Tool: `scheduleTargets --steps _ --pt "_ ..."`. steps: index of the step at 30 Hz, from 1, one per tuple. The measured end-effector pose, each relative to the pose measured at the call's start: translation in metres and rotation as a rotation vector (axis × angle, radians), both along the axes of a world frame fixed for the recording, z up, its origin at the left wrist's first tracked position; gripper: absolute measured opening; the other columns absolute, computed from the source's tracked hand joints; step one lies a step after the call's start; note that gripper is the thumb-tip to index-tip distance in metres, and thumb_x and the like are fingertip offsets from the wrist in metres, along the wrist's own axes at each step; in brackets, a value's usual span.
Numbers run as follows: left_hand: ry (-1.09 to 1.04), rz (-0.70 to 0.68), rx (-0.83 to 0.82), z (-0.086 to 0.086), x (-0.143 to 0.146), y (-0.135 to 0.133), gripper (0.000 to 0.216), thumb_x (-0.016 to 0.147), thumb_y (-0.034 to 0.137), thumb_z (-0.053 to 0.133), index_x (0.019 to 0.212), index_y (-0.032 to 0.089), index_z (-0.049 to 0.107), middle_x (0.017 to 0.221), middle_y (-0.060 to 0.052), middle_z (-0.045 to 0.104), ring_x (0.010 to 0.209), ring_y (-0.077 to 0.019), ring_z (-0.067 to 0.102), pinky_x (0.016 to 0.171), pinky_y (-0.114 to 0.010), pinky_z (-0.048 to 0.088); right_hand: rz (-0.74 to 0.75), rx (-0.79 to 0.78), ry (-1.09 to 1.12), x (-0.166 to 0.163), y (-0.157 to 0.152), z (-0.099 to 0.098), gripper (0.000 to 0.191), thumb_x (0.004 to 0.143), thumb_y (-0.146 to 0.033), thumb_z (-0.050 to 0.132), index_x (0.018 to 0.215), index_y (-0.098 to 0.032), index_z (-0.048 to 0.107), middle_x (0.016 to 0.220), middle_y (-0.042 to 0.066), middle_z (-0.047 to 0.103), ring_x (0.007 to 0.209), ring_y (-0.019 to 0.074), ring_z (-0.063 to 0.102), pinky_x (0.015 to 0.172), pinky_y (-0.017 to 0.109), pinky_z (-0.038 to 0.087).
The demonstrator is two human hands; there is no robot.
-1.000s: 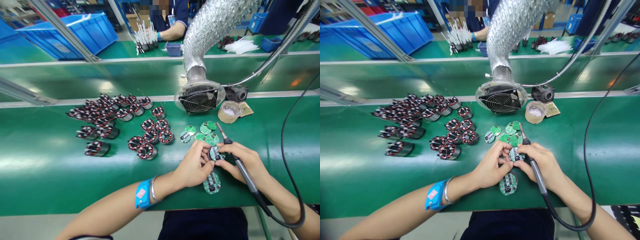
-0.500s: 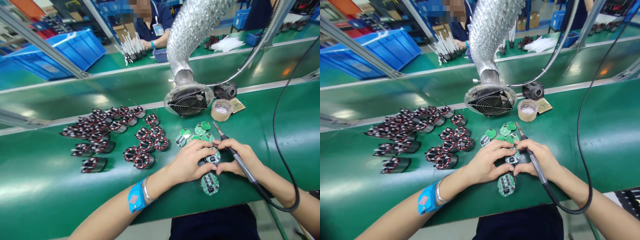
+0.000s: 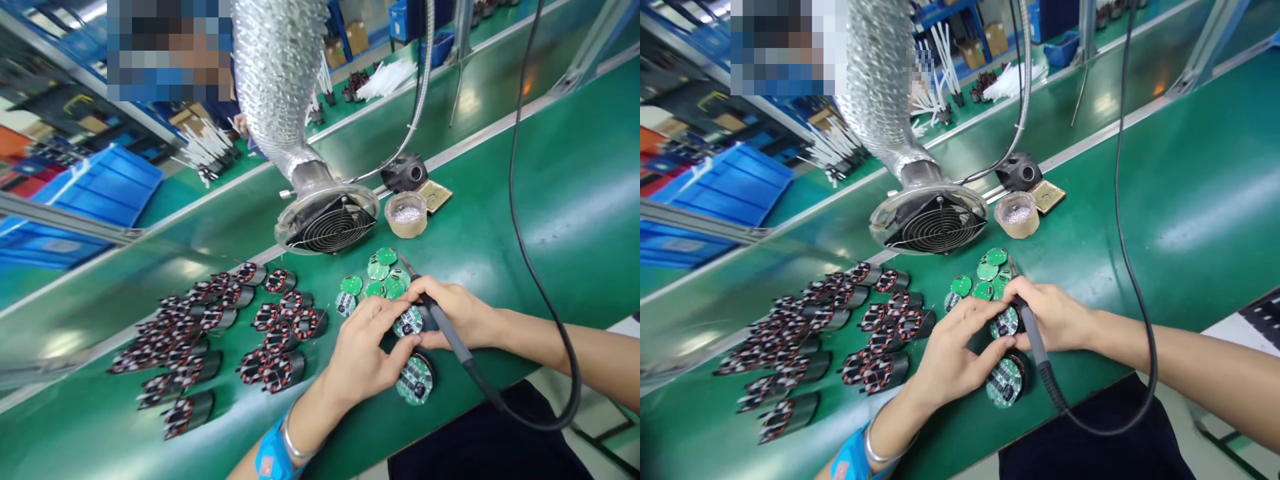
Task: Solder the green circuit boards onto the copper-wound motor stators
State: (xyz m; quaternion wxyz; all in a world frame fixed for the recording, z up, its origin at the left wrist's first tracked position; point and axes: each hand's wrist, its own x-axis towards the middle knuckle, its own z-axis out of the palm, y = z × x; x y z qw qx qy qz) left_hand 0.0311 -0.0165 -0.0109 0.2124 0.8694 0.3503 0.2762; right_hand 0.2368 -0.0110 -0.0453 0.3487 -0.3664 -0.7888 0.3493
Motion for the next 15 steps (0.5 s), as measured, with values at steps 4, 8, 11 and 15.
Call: scheduleTargets --steps 4,8,11,15 --pt "0.01 -0.006 -0.014 0.001 -0.0013 0.0 0.043 0.082 0.021 0.068 0.123 0.014 0.057 0.098 -0.01 0.065 0.087 -0.0186 0.06 0.077 -0.032 0.054 -0.001 -0.015 0.004 -0.0009 -0.0024 -0.0002 0.047 0.071 -0.027 0.073 0.105 -0.022 0.041 0.084 0.0 0.061 0.064 0.0134 0.061 0.059 0.025 0.048" --pt "0.035 -0.026 -0.029 0.0049 -0.002 0.0008 0.041 0.082 0.02 0.069 0.121 0.015 0.057 0.098 -0.009 0.064 0.088 -0.019 0.06 0.078 -0.033 0.055 0.003 -0.012 0.008 -0.0002 -0.0021 -0.0018 0.046 0.072 -0.028 0.072 0.104 -0.023 0.04 0.089 0.001 0.063 0.066 0.014 0.061 0.059 0.025 0.048" --pt "0.049 -0.027 -0.034 0.0073 -0.0022 0.0007 0.042 0.082 0.019 0.068 0.122 0.016 0.056 0.098 -0.009 0.064 0.088 -0.019 0.061 0.078 -0.033 0.055 0.01 -0.008 0.02 -0.0007 -0.0021 -0.0027 0.044 0.072 -0.028 0.071 0.102 -0.023 0.04 0.091 0.002 0.064 0.071 0.0151 0.063 0.062 0.026 0.05" --pt "0.065 -0.016 -0.037 0.009 -0.0021 -0.0007 0.043 0.082 0.019 0.067 0.123 0.018 0.056 0.098 -0.008 0.064 0.087 -0.019 0.061 0.077 -0.032 0.055 0.011 -0.014 0.03 -0.0014 -0.0024 -0.0026 0.042 0.071 -0.026 0.07 0.1 -0.023 0.04 0.094 0.002 0.065 0.077 0.0162 0.065 0.066 0.027 0.051"
